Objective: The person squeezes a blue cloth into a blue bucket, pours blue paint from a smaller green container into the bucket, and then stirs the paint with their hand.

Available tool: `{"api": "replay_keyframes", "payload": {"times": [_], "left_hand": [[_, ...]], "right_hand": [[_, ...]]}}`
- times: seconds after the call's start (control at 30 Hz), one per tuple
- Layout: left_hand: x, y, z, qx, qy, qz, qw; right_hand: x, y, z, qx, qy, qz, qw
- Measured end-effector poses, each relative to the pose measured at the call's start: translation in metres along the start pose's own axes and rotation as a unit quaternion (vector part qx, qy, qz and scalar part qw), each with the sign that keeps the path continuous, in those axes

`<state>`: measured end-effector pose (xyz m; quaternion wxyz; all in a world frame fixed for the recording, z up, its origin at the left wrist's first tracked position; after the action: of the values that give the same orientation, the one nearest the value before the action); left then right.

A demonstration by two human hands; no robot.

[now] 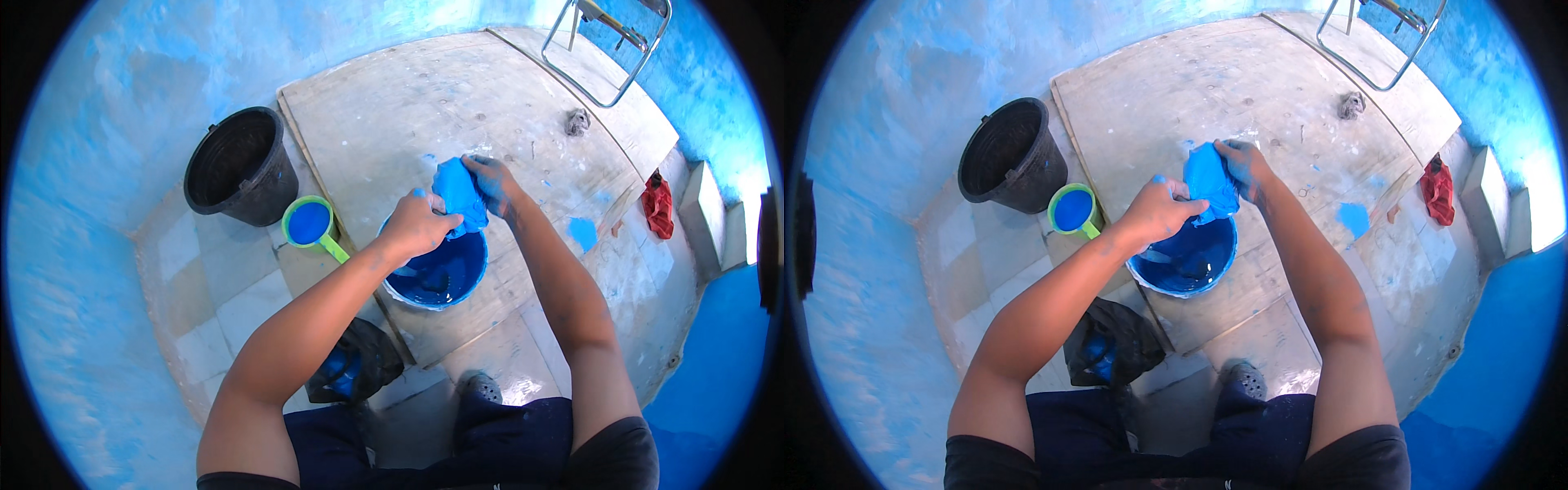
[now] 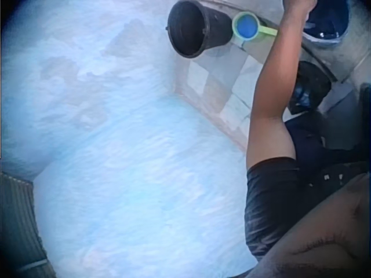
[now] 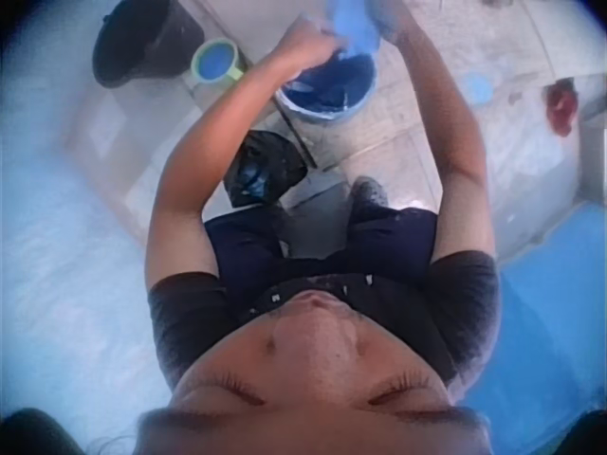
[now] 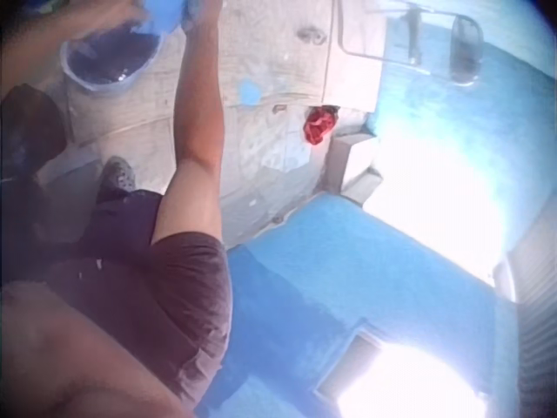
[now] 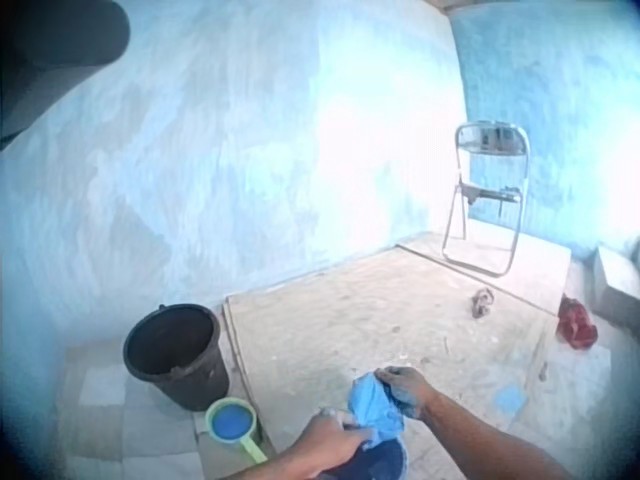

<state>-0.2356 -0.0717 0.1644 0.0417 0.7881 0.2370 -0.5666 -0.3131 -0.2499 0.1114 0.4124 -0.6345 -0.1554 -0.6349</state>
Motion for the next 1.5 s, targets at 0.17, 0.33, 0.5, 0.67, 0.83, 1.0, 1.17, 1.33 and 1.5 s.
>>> {"api": "replay_keyframes", "payload": {"times": [0.17,0.33,0.5,0.67,0.83,1.0,1.17,1.33,1.5], "left_hand": [[0.013,0.004,-0.001,-0.002,0.109,0.019,0.994],[0.025,0.008,0.007,0.027,0.125,-0.002,0.992],[0.043,0.013,0.011,0.011,0.109,0.031,0.993],[0.043,0.016,0.014,0.036,0.084,0.057,0.994],[0.024,0.011,0.018,0.018,0.173,0.064,0.983],[0.022,0.013,0.016,-0.021,0.282,0.098,0.954],[-0.005,0.003,0.0,-0.031,0.331,0.104,0.938],[-0.009,0.013,-0.017,-0.112,0.302,0.279,0.904],[0.024,0.037,-0.011,0.015,0.213,0.303,0.929]], "right_hand": [[-0.024,-0.014,0.007,0.079,-0.033,0.065,0.994],[-0.031,-0.024,0.007,0.152,-0.018,0.114,0.982],[-0.016,-0.037,0.018,0.205,-0.1,0.045,0.973],[-0.02,-0.038,0.014,0.243,-0.139,0.032,0.959],[-0.029,-0.036,0.008,0.22,-0.15,0.049,0.963],[-0.019,-0.035,0.013,0.215,-0.229,-0.02,0.949],[-0.013,-0.047,0.012,0.216,-0.231,-0.041,0.948],[-0.004,-0.057,0.015,0.179,-0.334,0.018,0.925],[0.001,-0.069,0.009,0.19,-0.427,-0.01,0.884]]}}
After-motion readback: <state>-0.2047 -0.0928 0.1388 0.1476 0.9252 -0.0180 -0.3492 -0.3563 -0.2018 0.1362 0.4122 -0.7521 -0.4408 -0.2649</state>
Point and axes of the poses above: each hand's wrist, its own y-axis towards the middle knuckle, its own z-axis out of the palm, x = y × z, the point moved 4 cm from there along y, towards the middle knuckle, and after that the axes turned 5 degrees about -y, right-handed, at the moved point
